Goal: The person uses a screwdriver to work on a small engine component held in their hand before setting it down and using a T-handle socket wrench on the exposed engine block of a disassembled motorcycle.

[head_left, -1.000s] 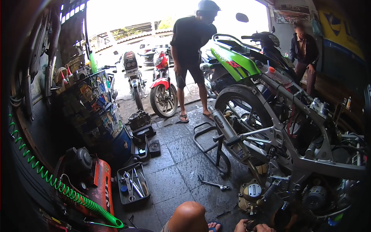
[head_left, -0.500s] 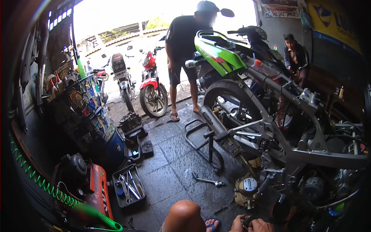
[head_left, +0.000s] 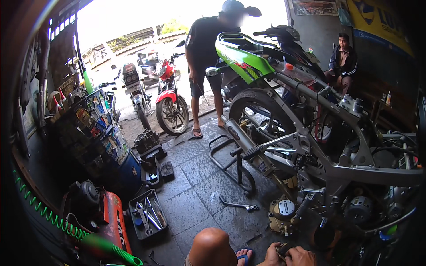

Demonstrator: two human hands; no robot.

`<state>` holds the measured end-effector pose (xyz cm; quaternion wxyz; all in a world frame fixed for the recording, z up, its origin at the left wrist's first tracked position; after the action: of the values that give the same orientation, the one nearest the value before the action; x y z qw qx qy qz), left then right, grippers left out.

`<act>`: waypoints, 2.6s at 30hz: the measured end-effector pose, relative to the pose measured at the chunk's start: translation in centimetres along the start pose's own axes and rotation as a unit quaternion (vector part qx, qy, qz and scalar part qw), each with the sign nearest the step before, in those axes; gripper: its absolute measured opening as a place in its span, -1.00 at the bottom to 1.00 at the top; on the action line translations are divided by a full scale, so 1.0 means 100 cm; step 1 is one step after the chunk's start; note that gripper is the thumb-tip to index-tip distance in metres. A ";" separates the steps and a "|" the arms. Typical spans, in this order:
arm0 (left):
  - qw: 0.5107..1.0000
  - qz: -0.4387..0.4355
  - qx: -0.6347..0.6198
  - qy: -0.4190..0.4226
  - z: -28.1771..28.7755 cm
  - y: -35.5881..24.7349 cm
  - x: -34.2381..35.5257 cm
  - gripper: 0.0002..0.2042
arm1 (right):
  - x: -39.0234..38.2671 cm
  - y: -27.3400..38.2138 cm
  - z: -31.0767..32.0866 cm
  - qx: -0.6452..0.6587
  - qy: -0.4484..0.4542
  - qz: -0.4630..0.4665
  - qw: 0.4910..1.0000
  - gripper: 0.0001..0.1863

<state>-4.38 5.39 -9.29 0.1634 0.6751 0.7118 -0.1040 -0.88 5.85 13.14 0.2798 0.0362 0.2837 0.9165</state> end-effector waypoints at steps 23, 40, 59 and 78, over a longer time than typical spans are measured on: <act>0.996 0.027 -0.011 -0.080 -0.047 -0.007 -0.032 -0.73 | -0.003 -0.026 -0.021 -0.052 0.016 -0.066 0.996 -0.90; 0.996 0.000 -0.021 -0.087 -0.043 -0.014 -0.030 -0.75 | 0.008 -0.013 -0.017 -0.071 0.023 -0.004 0.997 -0.86; 0.998 0.000 -0.037 -0.046 -0.037 -0.004 -0.019 -0.75 | 0.003 -0.023 -0.012 -0.092 0.031 -0.112 0.989 -0.81; 0.997 -0.006 -0.068 -0.021 -0.028 -0.005 -0.015 -0.74 | 0.007 0.000 -0.009 -0.099 0.038 -0.073 0.992 -0.84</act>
<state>-5.12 5.03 -6.16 0.2235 0.6558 0.7177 -0.0704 -1.68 5.77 12.36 0.3371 -0.0468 0.2039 0.9179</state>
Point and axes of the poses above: each hand's wrist, its own x-axis towards the middle knuckle, its own z-axis out of the back of the hand, y = z × x, the point moved 8 cm from there along x, towards the middle knuckle, and after that the axes turned 9 degrees about y, right-handed, at the moved point
